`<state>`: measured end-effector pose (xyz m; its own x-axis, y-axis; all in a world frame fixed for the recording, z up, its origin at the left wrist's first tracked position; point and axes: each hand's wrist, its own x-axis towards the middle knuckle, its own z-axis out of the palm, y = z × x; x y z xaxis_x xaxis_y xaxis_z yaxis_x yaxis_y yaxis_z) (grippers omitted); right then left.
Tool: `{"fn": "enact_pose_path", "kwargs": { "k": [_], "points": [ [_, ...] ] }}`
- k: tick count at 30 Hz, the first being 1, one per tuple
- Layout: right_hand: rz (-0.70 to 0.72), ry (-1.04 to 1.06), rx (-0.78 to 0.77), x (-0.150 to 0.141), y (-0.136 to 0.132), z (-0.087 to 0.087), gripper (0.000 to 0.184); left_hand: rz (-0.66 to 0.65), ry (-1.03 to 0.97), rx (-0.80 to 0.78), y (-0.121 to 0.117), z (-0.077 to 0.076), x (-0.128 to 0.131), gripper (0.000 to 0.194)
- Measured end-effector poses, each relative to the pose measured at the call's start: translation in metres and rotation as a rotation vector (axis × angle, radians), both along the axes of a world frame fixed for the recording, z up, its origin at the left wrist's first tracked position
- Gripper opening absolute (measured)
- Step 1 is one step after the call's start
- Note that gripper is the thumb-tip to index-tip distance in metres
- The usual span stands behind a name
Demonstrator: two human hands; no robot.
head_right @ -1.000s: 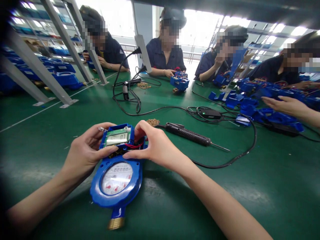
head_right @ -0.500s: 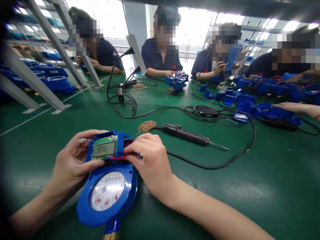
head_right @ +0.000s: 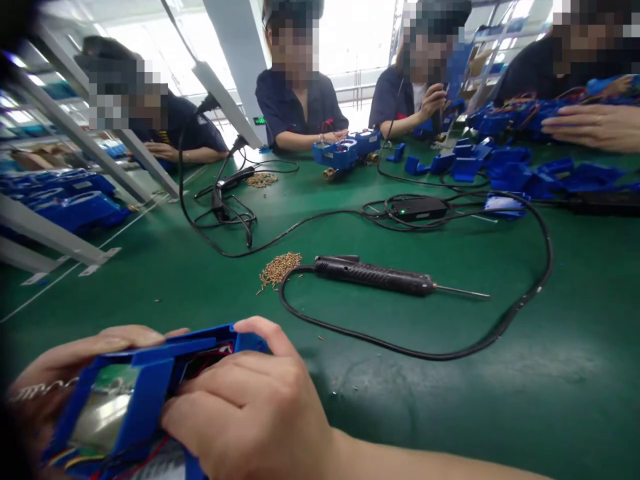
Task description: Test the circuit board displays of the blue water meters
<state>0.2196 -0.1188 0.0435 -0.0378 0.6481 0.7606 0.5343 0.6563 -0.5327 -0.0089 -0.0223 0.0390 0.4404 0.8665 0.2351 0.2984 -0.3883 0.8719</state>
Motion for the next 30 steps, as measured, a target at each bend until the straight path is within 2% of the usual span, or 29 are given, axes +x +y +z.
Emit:
{"fn": "enact_pose_path", "kwargs": {
  "k": [3, 6, 10, 12, 15, 17, 22, 26, 28, 30],
  "points": [
    [0.017, 0.027, -0.011, 0.001, 0.001, 0.002, 0.016, 0.057, -0.013, -0.057, -0.005, -0.001, 0.004, 0.074],
    [0.014, 0.077, -0.128, 0.002, 0.002, 0.010, 0.014, 0.149, -0.011, -0.103, -0.013, 0.002, 0.012, 0.062],
    [-0.078, 0.157, -0.323, 0.003, 0.007, 0.025, 0.016, 0.115, -0.006, -0.183, -0.016, 0.013, 0.024, 0.058],
    [-0.109, 0.178, -0.476, 0.006, 0.014, 0.032, 0.017, 0.109, -0.003, -0.233, -0.014, 0.020, 0.029, 0.057],
    [-0.052, 0.216, -0.739, 0.013, 0.028, 0.041, 0.016, 0.017, 0.023, -0.257, -0.009, 0.029, 0.035, 0.058],
    [-0.019, 0.265, -0.843, 0.017, 0.036, 0.044, 0.019, -0.052, 0.047, -0.258, -0.007, 0.035, 0.038, 0.056],
    [-0.041, 0.304, -0.876, 0.016, 0.042, 0.037, 0.019, -0.157, 0.092, -0.244, -0.004, 0.046, 0.046, 0.049],
    [-0.088, 0.255, -0.824, 0.016, 0.031, 0.034, 0.015, -0.153, 0.081, -0.195, -0.008, 0.044, 0.048, 0.051],
    [-0.016, 0.280, -0.855, 0.022, 0.023, 0.038, 0.020, -0.145, 0.058, -0.183, -0.011, 0.042, 0.048, 0.052],
    [0.113, 0.339, -0.919, 0.032, 0.016, 0.045, 0.030, -0.145, 0.041, -0.181, -0.013, 0.041, 0.047, 0.051]
  ]
}}
